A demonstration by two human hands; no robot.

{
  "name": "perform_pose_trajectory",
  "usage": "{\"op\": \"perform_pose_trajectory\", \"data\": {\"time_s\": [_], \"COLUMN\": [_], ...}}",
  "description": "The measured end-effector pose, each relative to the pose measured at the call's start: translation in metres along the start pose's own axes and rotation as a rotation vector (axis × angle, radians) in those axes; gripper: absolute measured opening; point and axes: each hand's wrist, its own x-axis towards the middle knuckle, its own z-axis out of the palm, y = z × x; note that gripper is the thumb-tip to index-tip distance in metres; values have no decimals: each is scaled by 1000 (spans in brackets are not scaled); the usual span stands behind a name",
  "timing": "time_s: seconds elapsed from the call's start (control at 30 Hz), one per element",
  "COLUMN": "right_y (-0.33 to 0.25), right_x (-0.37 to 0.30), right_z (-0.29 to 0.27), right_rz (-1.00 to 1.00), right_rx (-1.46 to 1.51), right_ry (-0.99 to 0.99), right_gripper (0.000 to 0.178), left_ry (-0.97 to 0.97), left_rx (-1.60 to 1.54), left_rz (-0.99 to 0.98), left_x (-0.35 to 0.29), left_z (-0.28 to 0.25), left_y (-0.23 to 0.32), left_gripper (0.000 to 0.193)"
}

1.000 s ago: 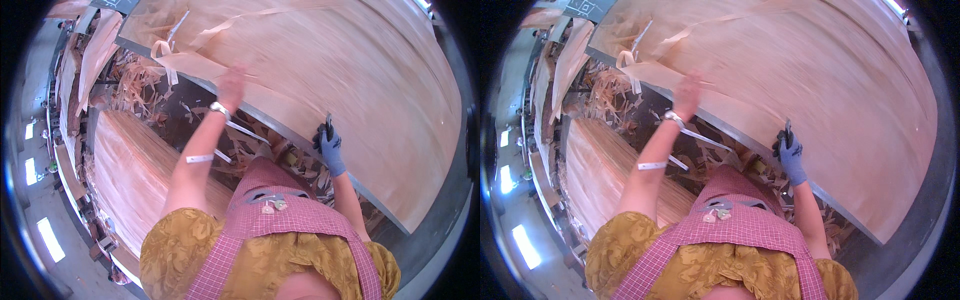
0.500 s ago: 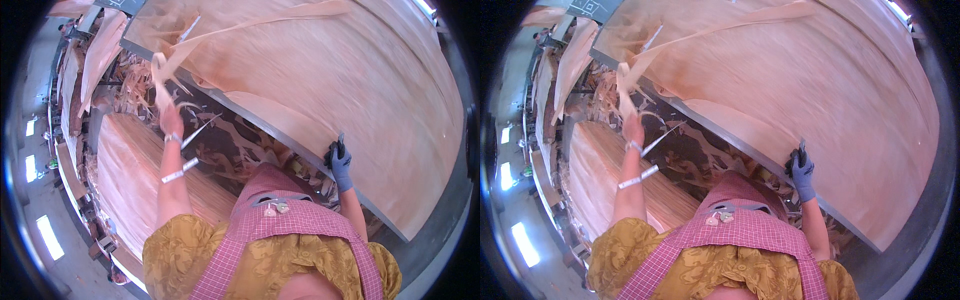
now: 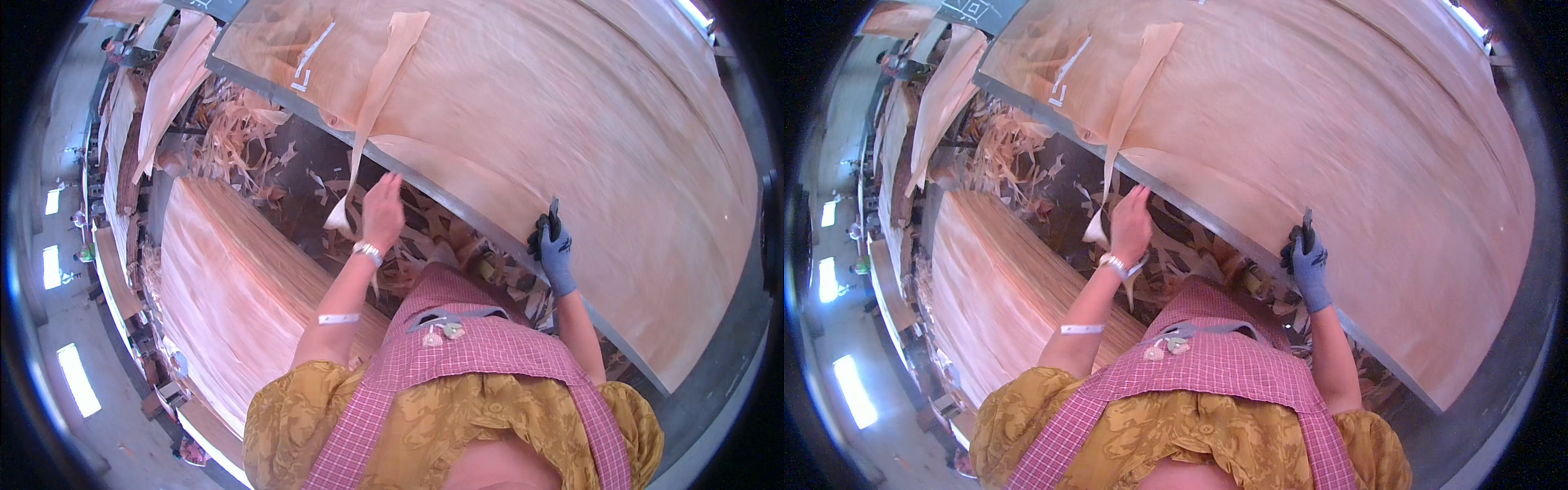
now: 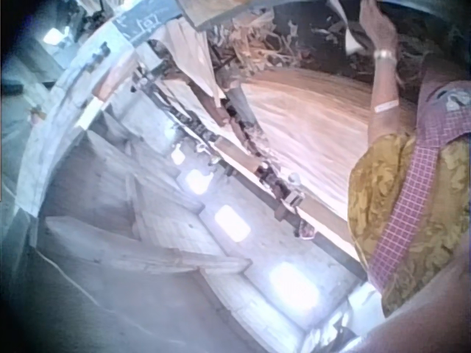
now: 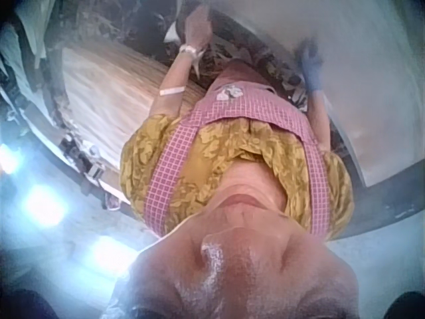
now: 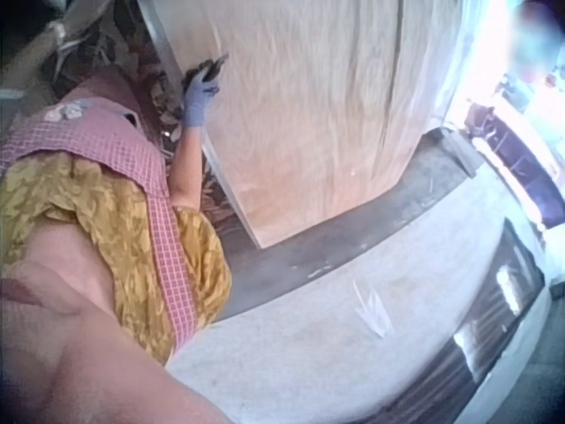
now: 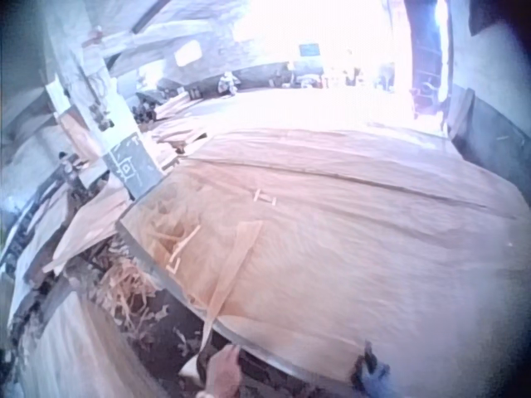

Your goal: The person uses a utility knife to cut thin sheets of wood veneer on a workbench, removing small strips and trimming the edges.

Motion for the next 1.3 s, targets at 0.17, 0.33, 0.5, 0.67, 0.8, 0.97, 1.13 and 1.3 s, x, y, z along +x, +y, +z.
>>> {"op": "perform_pose_trajectory", "data": {"time_s": [0.17, 0.33, 0.5, 0.67, 0.8, 0.97, 1.13, 1.3], "right_y": [-18, -52, -48, -80, -88, -86, -93, -124], "right_x": [-2, -22, -35, -37, -17, 5, -13, -34], "right_z": [-9, -8, 112, 184, 196, 199, 165, 124], "right_rz": [159, 157, -390, -647, -708, -330, -285, -254], "right_rx": [124, 247, 285, 176, 175, 429, 214, 202], "right_ry": [-115, -338, -586, -303, -322, -839, -847, -659], "right_gripper": [25, 30, 30, 29, 29, 34, 31, 26], "left_ry": [-60, -203, -354, -403, -417, -386, -347, -37], "left_rx": [73, 53, -131, -263, -290, -269, -220, -122], "left_rz": [-49, -152, -310, -448, -491, -485, -423, -56], "left_x": [50, 71, 107, 117, 116, 119, 107, 71], "left_z": [34, 27, 25, 18, 16, 17, 17, 21], "left_y": [4, 7, -8, -9, -4, -3, -14, -9], "left_gripper": [60, 65, 65, 64, 65, 64, 55, 44]}}
